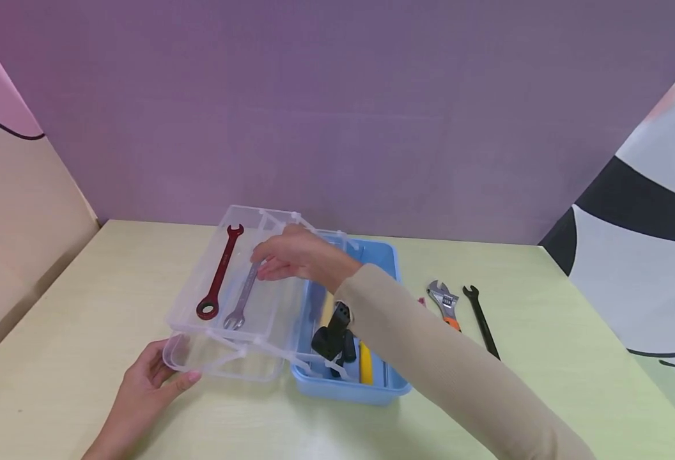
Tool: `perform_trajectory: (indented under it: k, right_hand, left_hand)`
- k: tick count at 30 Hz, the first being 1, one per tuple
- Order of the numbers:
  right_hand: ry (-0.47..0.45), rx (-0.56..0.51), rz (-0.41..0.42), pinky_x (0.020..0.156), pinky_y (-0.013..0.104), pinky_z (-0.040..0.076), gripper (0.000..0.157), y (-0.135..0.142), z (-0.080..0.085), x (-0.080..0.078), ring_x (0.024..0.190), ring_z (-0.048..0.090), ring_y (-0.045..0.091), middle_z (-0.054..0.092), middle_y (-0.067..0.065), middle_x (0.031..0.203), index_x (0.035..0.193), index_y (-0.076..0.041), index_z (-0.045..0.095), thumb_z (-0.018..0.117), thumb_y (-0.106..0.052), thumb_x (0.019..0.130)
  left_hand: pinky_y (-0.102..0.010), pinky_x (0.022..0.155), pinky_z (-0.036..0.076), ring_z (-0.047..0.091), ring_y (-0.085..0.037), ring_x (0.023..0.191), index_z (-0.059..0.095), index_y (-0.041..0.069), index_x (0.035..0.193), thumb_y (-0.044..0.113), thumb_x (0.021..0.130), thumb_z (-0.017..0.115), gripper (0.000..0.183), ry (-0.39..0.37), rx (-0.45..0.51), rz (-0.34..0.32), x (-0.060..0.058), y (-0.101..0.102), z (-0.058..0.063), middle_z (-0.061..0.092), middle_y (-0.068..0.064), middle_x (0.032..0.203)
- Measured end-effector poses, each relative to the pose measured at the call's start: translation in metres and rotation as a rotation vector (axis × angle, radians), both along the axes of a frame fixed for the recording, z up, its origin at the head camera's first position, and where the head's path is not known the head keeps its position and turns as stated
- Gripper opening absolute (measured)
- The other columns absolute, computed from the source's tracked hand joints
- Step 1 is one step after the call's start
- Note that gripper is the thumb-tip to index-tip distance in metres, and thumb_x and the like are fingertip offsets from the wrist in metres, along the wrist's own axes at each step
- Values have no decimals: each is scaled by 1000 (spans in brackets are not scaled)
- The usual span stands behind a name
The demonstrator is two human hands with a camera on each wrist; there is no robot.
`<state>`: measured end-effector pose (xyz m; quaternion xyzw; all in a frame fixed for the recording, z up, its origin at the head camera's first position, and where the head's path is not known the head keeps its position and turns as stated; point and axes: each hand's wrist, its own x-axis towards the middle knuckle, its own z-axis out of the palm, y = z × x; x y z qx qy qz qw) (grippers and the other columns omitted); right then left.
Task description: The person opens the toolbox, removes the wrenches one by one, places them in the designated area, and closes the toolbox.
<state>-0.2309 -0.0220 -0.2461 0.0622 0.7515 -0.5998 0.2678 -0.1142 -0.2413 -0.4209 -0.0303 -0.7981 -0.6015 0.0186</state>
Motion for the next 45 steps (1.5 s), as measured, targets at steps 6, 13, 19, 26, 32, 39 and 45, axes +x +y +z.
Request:
perform_trajectory:
  k: [6,13,19,26,32,39,45]
  right_hand:
    - [10,23,-4,91,35,54,34,-1,1,0,85,64,25,62,14,102,119,5,52,64,-1,87]
    - [23,36,8,91,36,54,25,-2,-1,-2,73,60,20,58,11,85,107,4,54,66,1,86]
    - [11,53,14,83,35,57,33,-9,-9,-3,72,61,21,58,12,92,111,2,50,69,0,84]
    - [9,113,28,77,33,58,30,-16,-16,-1,60,61,18,57,11,81,104,1,47,69,2,83]
    - [58,139,25,73,31,59,21,-18,-18,-1,73,69,25,63,14,80,95,2,51,69,2,84]
    - [84,166,-1,71,31,59,29,-20,-21,-5,86,71,29,63,15,86,103,3,49,70,3,83]
    - [83,169,-21,70,30,59,33,-21,-21,-5,84,71,28,61,14,82,105,2,48,71,3,81]
  left_hand:
    - [-8,78,51,53,15,99,42,-5,128,4,85,70,52,4,13,-3,-3,2,-1,50,-27,130]
    - [-7,78,50,52,16,99,42,-5,129,6,85,70,53,0,11,-6,-5,4,1,49,-27,131]
    - [-6,79,49,51,17,98,41,-5,130,7,86,70,54,-22,9,-5,-6,3,0,49,-28,132]
    - [-5,80,48,51,17,99,41,-7,128,3,84,70,53,-4,17,2,-4,3,-5,49,-28,130]
    - [-5,80,49,51,17,100,42,-7,128,4,85,70,52,11,12,-5,-4,3,-3,49,-28,130]
    - [-6,80,49,50,18,100,41,-7,128,5,85,70,53,7,9,-13,-6,2,-1,49,-29,131]
    - [-7,79,50,51,17,99,41,-7,129,5,86,69,53,-1,14,-15,-6,2,-2,49,-30,131]
